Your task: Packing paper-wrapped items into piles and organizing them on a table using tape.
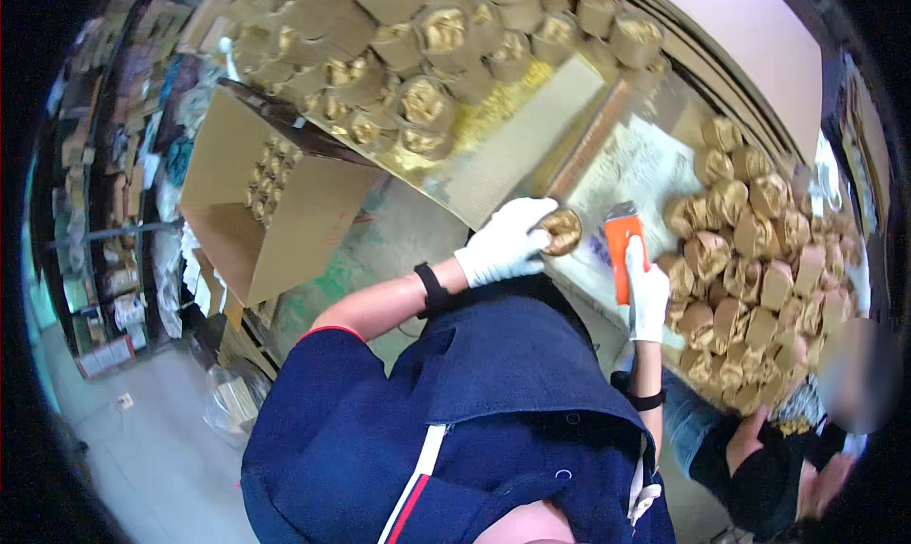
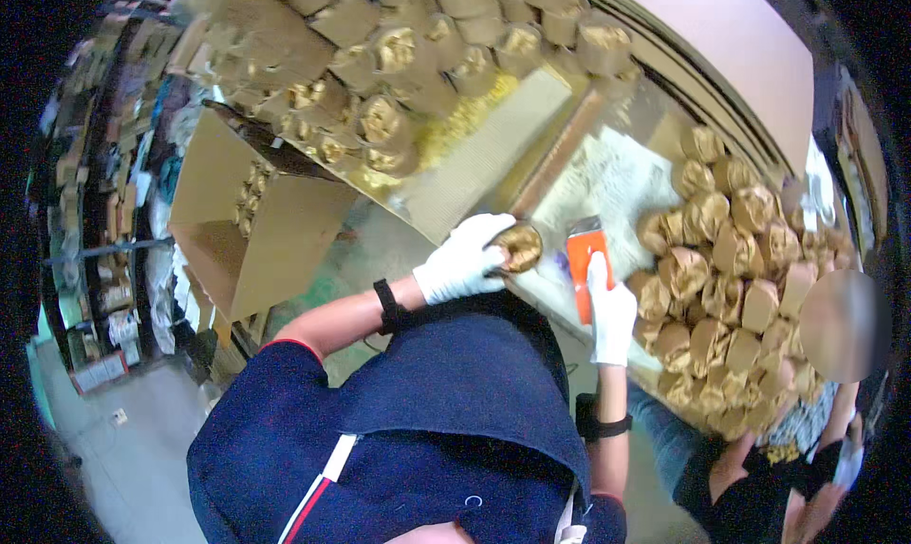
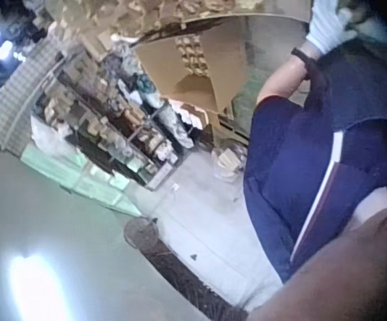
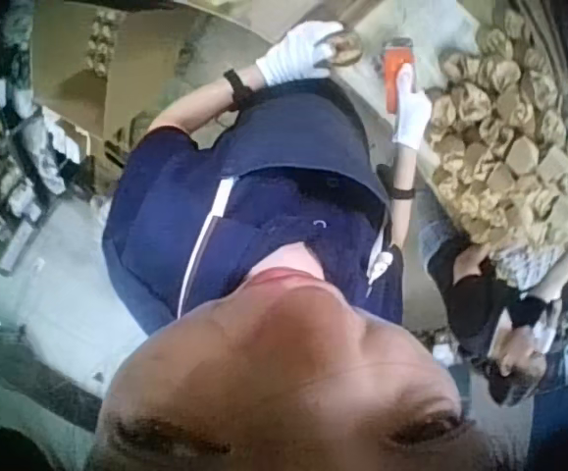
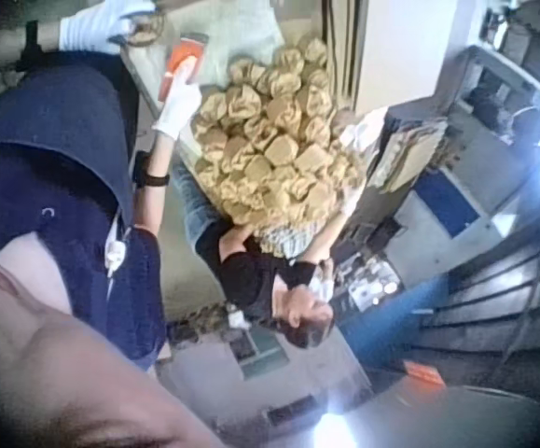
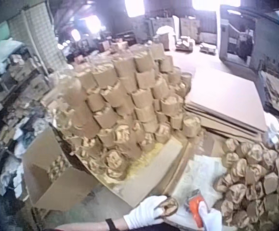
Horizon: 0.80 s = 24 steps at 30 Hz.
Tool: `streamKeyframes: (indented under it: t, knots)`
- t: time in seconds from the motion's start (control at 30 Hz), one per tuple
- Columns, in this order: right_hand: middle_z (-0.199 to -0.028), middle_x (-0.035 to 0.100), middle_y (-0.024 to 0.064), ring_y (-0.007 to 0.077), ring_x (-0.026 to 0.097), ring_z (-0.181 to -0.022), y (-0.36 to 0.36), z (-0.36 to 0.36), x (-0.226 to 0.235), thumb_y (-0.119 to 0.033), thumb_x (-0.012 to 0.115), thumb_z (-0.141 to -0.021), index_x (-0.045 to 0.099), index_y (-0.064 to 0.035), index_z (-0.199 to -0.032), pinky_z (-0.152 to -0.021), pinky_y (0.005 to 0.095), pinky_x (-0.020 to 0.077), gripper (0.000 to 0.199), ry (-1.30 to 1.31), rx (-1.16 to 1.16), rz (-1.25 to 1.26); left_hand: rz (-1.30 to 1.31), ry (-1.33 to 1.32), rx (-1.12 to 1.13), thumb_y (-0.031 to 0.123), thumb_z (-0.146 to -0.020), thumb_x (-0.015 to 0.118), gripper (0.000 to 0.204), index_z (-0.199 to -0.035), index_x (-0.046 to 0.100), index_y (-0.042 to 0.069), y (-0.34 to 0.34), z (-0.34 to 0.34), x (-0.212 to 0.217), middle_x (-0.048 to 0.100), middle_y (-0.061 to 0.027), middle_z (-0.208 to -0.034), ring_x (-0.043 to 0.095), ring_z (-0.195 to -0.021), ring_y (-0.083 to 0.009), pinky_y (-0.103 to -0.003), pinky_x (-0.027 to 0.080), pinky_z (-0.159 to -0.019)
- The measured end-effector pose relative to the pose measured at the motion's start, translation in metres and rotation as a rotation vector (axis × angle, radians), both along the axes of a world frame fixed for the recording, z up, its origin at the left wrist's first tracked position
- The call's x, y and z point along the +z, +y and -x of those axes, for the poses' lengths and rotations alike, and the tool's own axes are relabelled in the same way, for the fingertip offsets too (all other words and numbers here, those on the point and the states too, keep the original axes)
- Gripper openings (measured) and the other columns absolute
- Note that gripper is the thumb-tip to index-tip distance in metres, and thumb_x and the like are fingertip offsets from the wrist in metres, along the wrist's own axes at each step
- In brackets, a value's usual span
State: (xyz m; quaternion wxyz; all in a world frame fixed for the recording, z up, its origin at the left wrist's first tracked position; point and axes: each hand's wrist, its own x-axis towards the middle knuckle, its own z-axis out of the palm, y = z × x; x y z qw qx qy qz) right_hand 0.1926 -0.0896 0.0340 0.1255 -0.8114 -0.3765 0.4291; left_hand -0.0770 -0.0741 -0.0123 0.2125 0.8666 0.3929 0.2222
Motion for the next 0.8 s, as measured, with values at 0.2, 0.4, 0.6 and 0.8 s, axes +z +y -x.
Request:
streamKeyframes:
  t: [0.2, 0.4, 0.6, 0.8]
  knots:
    - [-0.06, 0.064, 0.016, 0.033, 0.068, -0.059, 0.122, 0.01, -0.065, -0.063, 0.065, -0.087, 0.067, -0.0065, -0.076, -0.053, 0.0433, 0.0553, 0.057, -0.936, 0.429, -0.748, 0.18, 0.319, 0.009, 0.02, -0.083, 0.065, 0.053, -0.135, 0.052, 0.022, 0.01, -0.046, 0.011, 0.048, -0.0202, -0.133, 0.059, -0.1, -0.039, -0.052, 0.054, -0.073]
    - [-0.063, 0.064, 0.0165, 0.0367, 0.065, -0.057, 0.136, 0.015, -0.095, -0.057, 0.068, -0.086, 0.061, -0.0065, -0.071, -0.056, 0.0467, 0.0544, 0.053, -0.981, 0.461, -0.904, 0.379, -0.142, 0.188, 0.028, -0.072, 0.077, 0.072, -0.138, 0.052, 0.017, 0.021, 0.018, 0.078, 0.054, -0.015, -0.127, 0.057, -0.117, -0.0352, -0.044, 0.048, -0.099]
    - [-0.066, 0.065, 0.0171, 0.0375, 0.065, -0.059, 0.136, 0.016, -0.089, -0.055, 0.069, -0.087, 0.062, -0.005, -0.074, -0.057, 0.0467, 0.0546, 0.052, -0.993, 0.451, -0.845, -0.019, -0.263, 0.539, 0.033, -0.067, 0.086, 0.083, -0.136, 0.047, 0.01, 0.085, 0.142, 0.257, 0.056, -0.0109, -0.128, 0.056, -0.12, -0.0263, -0.04, 0.046, -0.103]
    - [-0.068, 0.066, 0.0193, 0.0395, 0.066, -0.061, 0.142, 0.025, -0.089, -0.054, 0.069, -0.086, 0.066, -0.0034, -0.082, -0.061, 0.0489, 0.0553, 0.051, -1.009, 0.403, -0.789, -0.526, -0.224, 0.777, 0.032, -0.084, 0.078, 0.064, -0.139, 0.053, 0.011, 0.222, 0.282, 0.352, 0.062, -0.0104, -0.13, 0.063, -0.111, -0.0222, -0.033, 0.049, -0.1]
